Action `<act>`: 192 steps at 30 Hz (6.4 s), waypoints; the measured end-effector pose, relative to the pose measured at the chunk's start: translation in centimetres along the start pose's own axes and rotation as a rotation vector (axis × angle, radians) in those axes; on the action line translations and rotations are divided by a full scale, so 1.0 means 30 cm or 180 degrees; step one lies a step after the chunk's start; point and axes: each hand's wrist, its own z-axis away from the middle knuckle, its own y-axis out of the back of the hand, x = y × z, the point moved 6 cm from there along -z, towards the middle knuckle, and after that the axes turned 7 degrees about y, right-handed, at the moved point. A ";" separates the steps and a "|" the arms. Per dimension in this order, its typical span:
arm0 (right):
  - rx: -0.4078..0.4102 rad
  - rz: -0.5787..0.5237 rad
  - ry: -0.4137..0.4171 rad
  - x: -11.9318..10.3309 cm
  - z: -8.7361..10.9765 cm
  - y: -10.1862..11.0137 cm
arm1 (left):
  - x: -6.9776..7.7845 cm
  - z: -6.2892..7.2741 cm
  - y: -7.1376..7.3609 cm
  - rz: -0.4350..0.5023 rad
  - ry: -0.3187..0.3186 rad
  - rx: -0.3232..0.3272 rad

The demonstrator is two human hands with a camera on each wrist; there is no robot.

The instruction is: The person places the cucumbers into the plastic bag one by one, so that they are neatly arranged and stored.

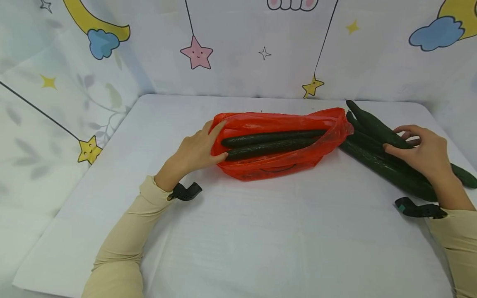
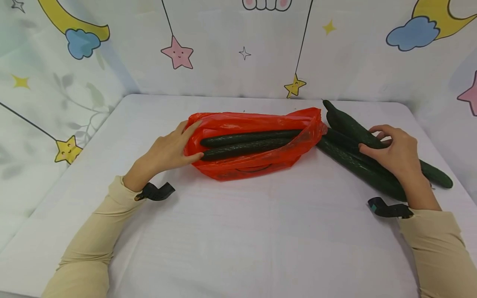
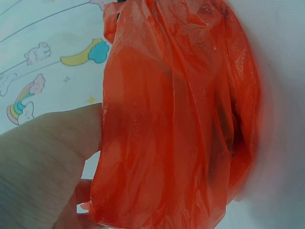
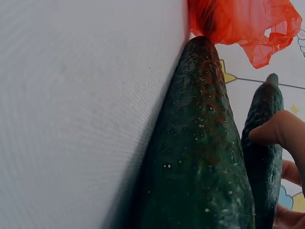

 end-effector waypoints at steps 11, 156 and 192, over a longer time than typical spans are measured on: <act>0.0314 0.0015 0.0173 -0.030 0.002 0.019 | 0.002 0.000 0.002 0.0014 0.0004 0.0005; -0.1465 0.0033 0.1744 -0.896 -0.172 -0.401 | -0.002 -0.002 0.007 -0.0049 -0.0124 0.0163; -0.1709 -0.0443 0.1513 -0.820 -0.221 -0.517 | 0.000 -0.003 0.008 -0.0041 -0.0104 0.0140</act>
